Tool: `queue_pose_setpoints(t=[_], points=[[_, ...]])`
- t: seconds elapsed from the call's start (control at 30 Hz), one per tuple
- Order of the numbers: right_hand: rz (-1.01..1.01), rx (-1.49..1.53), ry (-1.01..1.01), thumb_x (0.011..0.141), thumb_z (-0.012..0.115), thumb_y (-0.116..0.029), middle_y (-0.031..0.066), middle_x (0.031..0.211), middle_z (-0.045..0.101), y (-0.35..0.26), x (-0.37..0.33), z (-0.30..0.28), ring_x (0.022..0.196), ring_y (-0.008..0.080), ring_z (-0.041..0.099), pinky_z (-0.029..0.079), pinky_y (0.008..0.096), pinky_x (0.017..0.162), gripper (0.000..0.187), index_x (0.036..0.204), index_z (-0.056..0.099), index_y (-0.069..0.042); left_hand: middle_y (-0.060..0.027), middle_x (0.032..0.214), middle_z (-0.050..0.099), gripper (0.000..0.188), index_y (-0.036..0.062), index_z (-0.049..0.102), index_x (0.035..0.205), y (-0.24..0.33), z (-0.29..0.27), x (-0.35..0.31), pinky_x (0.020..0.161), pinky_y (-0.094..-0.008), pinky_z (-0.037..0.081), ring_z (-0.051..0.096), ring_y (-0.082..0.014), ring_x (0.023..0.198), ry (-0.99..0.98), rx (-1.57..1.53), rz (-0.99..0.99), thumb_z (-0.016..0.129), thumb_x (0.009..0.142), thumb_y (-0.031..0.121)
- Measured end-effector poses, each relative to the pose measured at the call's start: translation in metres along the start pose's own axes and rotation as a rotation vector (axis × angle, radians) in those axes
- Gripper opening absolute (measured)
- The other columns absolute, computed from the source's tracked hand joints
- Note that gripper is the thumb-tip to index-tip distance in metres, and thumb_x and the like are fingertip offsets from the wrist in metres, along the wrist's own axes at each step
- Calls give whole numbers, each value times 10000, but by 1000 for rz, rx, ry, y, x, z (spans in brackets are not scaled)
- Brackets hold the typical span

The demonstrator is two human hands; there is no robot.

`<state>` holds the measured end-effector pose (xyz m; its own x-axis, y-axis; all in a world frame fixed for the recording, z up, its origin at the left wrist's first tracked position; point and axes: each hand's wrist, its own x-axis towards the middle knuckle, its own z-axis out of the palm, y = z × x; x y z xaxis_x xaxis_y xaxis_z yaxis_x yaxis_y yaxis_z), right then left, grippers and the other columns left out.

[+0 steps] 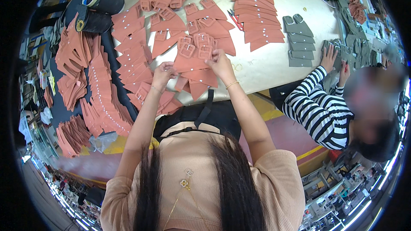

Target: The person sorts and stacks reddish-brown fabric pieces on a worktable. They pick up pieces, align them, and place them into neat piles while another worker handles similar items nearby.

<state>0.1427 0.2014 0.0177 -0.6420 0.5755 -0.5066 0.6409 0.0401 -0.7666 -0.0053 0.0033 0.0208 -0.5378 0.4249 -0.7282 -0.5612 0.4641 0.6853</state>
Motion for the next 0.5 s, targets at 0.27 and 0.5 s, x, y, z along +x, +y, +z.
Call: queue_pose_setpoints(t=[0.27, 0.5], points=[[61, 60, -155, 873, 621, -246, 43, 757, 610, -5, -1, -6, 636, 119, 591, 466, 263, 559, 265, 972, 567, -7, -74, 836, 574, 298, -4, 443, 1128, 10, -2, -2, 560, -233, 450, 533, -130, 608, -191, -130, -131, 516, 840, -19], [-41, -26, 26, 872, 600, -282, 112, 771, 654, -9, 31, -37, 669, 187, 631, 490, 305, 644, 297, 932, 614, 8, -13, 801, 586, 177, 68, 537, 1039, 3, 1, 1, 540, -207, 430, 510, -95, 576, -163, -114, -155, 586, 894, 157]])
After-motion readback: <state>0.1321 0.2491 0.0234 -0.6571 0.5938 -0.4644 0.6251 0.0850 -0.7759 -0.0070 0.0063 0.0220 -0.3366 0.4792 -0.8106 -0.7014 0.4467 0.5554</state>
